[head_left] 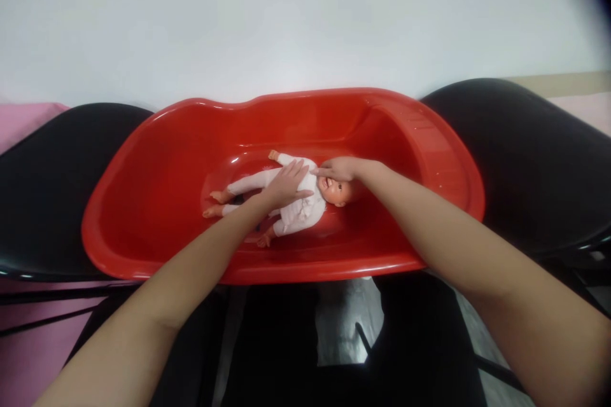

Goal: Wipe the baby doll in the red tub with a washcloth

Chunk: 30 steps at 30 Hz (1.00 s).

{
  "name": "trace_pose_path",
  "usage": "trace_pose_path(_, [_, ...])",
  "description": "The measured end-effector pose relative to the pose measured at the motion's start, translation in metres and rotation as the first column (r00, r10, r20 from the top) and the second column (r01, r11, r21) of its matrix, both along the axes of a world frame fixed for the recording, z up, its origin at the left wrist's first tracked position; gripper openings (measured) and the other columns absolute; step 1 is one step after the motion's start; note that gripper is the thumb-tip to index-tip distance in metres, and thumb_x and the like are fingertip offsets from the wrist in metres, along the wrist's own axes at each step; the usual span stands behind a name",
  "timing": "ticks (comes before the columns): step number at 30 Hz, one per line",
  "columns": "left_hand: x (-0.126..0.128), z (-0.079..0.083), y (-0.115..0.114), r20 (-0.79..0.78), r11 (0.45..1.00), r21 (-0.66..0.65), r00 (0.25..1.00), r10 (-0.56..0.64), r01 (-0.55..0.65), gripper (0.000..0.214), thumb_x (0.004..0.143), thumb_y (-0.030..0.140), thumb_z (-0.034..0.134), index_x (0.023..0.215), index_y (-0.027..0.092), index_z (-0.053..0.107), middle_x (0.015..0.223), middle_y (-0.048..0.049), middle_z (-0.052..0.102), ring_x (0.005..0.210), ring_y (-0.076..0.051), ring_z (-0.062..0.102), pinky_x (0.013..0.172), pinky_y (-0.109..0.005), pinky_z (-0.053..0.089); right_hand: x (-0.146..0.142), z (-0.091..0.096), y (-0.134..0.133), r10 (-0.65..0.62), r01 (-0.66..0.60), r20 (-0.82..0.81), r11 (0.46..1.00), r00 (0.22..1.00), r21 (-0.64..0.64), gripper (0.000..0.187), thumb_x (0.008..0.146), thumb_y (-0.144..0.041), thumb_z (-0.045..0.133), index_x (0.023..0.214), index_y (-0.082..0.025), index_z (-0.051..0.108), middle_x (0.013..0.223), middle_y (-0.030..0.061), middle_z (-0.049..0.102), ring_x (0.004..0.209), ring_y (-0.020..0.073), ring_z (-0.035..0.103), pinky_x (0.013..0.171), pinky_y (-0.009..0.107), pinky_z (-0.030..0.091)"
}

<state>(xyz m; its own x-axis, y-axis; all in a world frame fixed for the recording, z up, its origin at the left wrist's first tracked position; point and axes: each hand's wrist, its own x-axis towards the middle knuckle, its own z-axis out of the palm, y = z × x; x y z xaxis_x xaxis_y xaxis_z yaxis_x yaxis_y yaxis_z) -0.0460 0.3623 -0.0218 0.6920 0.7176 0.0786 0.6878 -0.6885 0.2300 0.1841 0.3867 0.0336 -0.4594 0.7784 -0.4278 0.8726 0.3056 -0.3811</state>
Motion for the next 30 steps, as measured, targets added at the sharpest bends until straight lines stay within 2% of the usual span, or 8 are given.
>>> trace_pose_path(5, [0.011, 0.002, -0.010, -0.067, 0.993, 0.083, 0.995, -0.081, 0.086, 0.084, 0.088, 0.060, 0.052, 0.151, 0.011, 0.027, 0.159, -0.0191, 0.020, 0.148, -0.031, 0.012, 0.118, -0.044, 0.012, -0.003, 0.007, -0.005, 0.014, -0.014, 0.003, 1.000, 1.000, 0.004, 0.075, 0.084, -0.081, 0.027, 0.106, -0.021, 0.066, 0.106, 0.0104, 0.071, 0.085, 0.0236, 0.067, 0.070, 0.029, 0.047])
trace_pose_path(9, [0.021, -0.003, -0.017, -0.055, 0.992, 0.101, 0.996, -0.070, 0.075, 0.085, 0.088, 0.063, 0.049, 0.149, 0.007, 0.031, 0.157, -0.0222, 0.024, 0.148, -0.034, 0.011, 0.118, -0.046, 0.012, -0.005, 0.011, -0.007, 0.029, -0.029, 0.012, 0.999, 1.000, 0.015, 0.073, 0.086, -0.079, 0.028, 0.108, -0.021, 0.066, 0.107, 0.0109, 0.071, 0.089, 0.0243, 0.067, 0.072, 0.029, 0.047])
trace_pose_path(13, [0.026, -0.008, -0.020, -0.022, 0.994, 0.096, 0.998, -0.051, 0.053, 0.076, 0.092, 0.054, 0.048, 0.149, 0.006, 0.031, 0.156, -0.0221, 0.025, 0.148, -0.034, 0.009, 0.118, -0.047, 0.012, -0.005, 0.011, -0.007, 0.022, -0.023, 0.031, 0.999, 0.999, 0.035, 0.073, 0.087, -0.078, 0.028, 0.109, -0.020, 0.066, 0.110, 0.0115, 0.070, 0.091, 0.0254, 0.067, 0.074, 0.030, 0.047])
trace_pose_path(18, [0.025, -0.014, -0.009, 0.015, 0.998, 0.055, 0.999, -0.042, 0.041, 0.061, 0.097, 0.041, 0.039, 0.147, 0.006, 0.034, 0.155, -0.0204, 0.030, 0.147, -0.030, 0.017, 0.118, -0.046, 0.017, -0.006, 0.018, -0.011, 0.002, -0.003, 0.016, 0.999, 1.000, 0.032, 0.071, 0.086, -0.079, 0.030, 0.106, -0.022, 0.069, 0.102, 0.0093, 0.073, 0.090, 0.0243, 0.069, 0.074, 0.028, 0.048])
trace_pose_path(22, [0.023, -0.019, 0.001, 0.073, 0.996, 0.077, 0.996, -0.043, 0.038, 0.053, 0.100, 0.033, 0.029, 0.144, 0.005, 0.039, 0.151, -0.0186, 0.038, 0.144, -0.024, 0.028, 0.119, -0.040, 0.021, -0.010, 0.025, -0.014, 0.001, -0.005, 0.063, 0.999, 0.998, 0.051, 0.075, 0.087, -0.078, 0.028, 0.107, -0.019, 0.070, 0.102, 0.0123, 0.073, 0.091, 0.0252, 0.068, 0.076, 0.028, 0.047])
trace_pose_path(27, [0.022, -0.022, 0.007, 0.072, 0.992, 0.119, 0.997, 0.031, -0.040, 0.052, 0.101, 0.030, 0.023, 0.137, 0.001, 0.047, 0.146, -0.0213, 0.044, 0.142, -0.024, 0.032, 0.118, -0.039, 0.022, -0.010, 0.026, -0.011, 0.018, -0.024, 0.102, 0.998, 0.995, 0.059, 0.080, 0.088, -0.077, 0.025, 0.107, -0.014, 0.072, 0.106, 0.0151, 0.071, 0.094, 0.0258, 0.067, 0.077, 0.028, 0.045])
trace_pose_path(30, [0.015, -0.022, 0.016, 0.083, 0.987, 0.103, 0.990, 0.116, -0.124, 0.048, 0.099, 0.028, 0.028, 0.135, 0.005, 0.051, 0.146, -0.0190, 0.045, 0.141, -0.024, 0.034, 0.117, -0.039, 0.024, -0.008, 0.023, -0.009, 0.023, -0.025, 0.067, 0.999, 0.998, 0.039, 0.078, 0.089, -0.077, 0.026, 0.108, -0.016, 0.071, 0.107, 0.0137, 0.071, 0.093, 0.0253, 0.067, 0.077, 0.028, 0.046])
